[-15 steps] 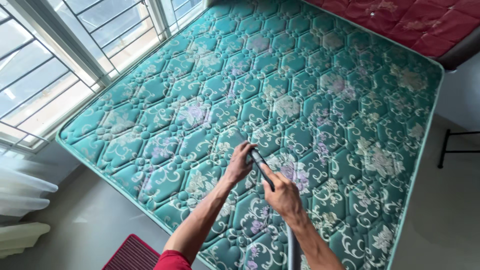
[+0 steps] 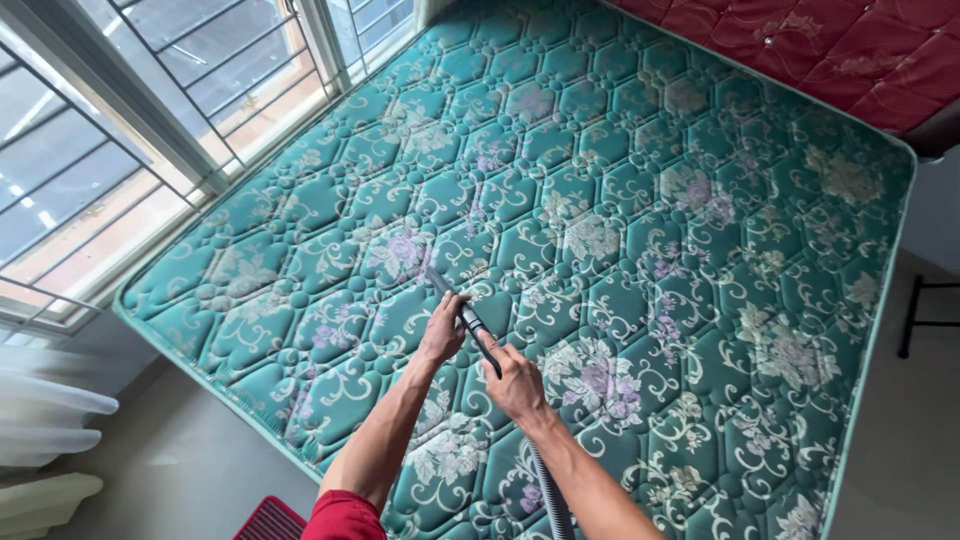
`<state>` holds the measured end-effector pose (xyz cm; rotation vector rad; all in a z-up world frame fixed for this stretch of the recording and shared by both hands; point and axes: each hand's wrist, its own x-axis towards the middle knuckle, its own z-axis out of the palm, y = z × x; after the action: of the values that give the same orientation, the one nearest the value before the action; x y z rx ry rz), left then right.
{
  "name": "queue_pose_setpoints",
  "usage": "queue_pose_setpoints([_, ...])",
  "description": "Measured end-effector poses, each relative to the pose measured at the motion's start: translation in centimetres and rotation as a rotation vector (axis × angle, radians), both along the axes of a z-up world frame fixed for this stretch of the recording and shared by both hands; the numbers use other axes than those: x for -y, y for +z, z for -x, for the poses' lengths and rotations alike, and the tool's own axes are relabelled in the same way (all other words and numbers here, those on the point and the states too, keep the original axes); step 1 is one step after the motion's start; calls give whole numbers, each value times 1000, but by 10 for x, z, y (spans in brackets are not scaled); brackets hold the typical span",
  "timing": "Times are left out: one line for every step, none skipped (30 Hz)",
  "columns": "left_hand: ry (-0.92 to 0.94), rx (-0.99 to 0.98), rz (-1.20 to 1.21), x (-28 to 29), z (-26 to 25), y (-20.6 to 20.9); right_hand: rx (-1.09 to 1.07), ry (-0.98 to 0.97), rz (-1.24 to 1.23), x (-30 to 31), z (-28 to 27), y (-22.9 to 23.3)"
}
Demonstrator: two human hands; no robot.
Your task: The person cleans a mattress by vacuuming its surface with a vacuum cleaner attachment.
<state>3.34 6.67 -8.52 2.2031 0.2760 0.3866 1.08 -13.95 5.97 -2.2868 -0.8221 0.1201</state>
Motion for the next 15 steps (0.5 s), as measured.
queue_pose_setpoints([0, 0, 7, 3, -1, -3, 0, 0, 7, 2, -2, -3])
queue_pose_setpoints([7, 2, 12, 6, 0, -5, 0, 1, -4, 6, -1, -5])
queue_pose_setpoints([15, 5, 17, 11, 1, -7, 0, 2, -15, 10, -1, -6])
queue_pose_setpoints([14, 1, 22, 15, 1, -8, -3, 1, -9, 15, 0, -7])
queue_pose_setpoints([-4, 5, 18, 20, 2, -8, -13, -6, 9, 20, 1, -7])
queue_pose_setpoints([-18, 9, 9, 23, 4, -7, -22, -10, 23, 23, 2, -8])
queue_pose_setpoints([-16, 6, 11, 28, 5, -6, -24, -8, 24, 28, 4, -8])
queue_pose_setpoints([-23, -1, 12, 33, 7, -5, -29, -11, 20, 32, 5, -7])
queue_pose_setpoints([-30, -8, 13, 39, 8, -3, -35, -14, 16, 38, 7, -7])
queue_pose_setpoints([-30, -9, 11, 44, 10, 0, -36, -15, 14, 44, 10, -6])
queue_pose_setpoints([-46, -22, 8, 51, 13, 3, -49, -28, 48, 50, 12, -5])
queue_pose_setpoints([-61, -34, 4, 57, 16, 7, -61, -40, 80, 57, 15, -4])
queue_pose_setpoints([-62, -34, 1, 65, 18, 11, -61, -41, 77, 66, 16, -2])
queue_pose_setpoints([-70, -50, 7, 74, 20, 14, -33, -25, 44, 75, 17, 0])
queue_pose_setpoints([-78, -66, 12, 82, 22, 17, -5, -10, 12, 84, 19, 2])
